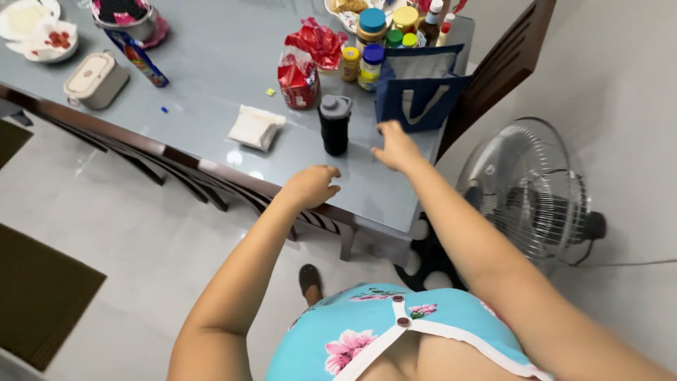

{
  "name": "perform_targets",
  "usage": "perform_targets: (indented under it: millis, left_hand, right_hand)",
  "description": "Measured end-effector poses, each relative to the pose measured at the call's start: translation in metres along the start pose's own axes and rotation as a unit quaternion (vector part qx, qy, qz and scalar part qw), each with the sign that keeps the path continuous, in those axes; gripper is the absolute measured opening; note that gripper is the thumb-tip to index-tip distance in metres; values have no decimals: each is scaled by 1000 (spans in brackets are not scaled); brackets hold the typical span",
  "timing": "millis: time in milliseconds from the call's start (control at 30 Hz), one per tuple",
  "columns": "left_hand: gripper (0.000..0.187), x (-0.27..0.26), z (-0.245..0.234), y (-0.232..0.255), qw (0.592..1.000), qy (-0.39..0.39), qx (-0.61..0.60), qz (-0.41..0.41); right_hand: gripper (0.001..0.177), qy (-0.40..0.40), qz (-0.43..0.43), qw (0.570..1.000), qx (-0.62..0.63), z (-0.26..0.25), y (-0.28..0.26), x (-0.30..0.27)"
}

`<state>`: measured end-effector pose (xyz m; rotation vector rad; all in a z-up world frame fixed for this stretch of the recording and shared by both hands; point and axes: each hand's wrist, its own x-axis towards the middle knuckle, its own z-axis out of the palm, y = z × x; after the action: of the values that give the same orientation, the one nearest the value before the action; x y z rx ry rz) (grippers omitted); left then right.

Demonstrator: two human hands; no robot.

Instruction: Preparing a lunch box with bread and snacks at a dining table.

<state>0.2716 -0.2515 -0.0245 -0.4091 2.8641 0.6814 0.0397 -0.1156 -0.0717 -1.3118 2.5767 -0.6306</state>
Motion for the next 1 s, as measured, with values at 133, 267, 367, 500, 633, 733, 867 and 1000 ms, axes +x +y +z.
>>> perform_targets:
  millis: [133, 267, 367, 500, 633, 733, 867, 1000]
  left_hand:
    - [36, 10, -33, -27, 999, -6, 0, 33]
    - [32, 42, -46, -55, 995, -2, -38, 95]
    - [30, 67, -51, -72, 989, -11, -41, 139]
    - [23, 103, -51, -70, 988, -18, -38, 151]
    - [37, 133, -44, -61, 979, 126, -62, 148]
    - [97, 161, -40, -73, 980, 182, -82, 11]
    - [122, 205, 13, -121, 957, 162, -241, 15]
    - [93, 215, 19, -117, 935, 148, -321, 34]
  right_hand:
    - [79, 106, 85, 991, -8, 18, 38, 70]
    - [83, 131, 175, 976, -5, 12, 53, 108]
    - [90, 111, 210, 971, -16, -4, 24, 113]
    - [93, 59, 254, 964, -46, -21, 12, 126]
    - [71, 83, 215, 970, -76, 5, 66, 128]
    - [29, 49, 255, 955, -141, 15, 79, 116]
    - [25, 62, 235, 954, -174, 7, 40, 82]
    - [26, 20, 225, 957, -181, 15, 5, 50]
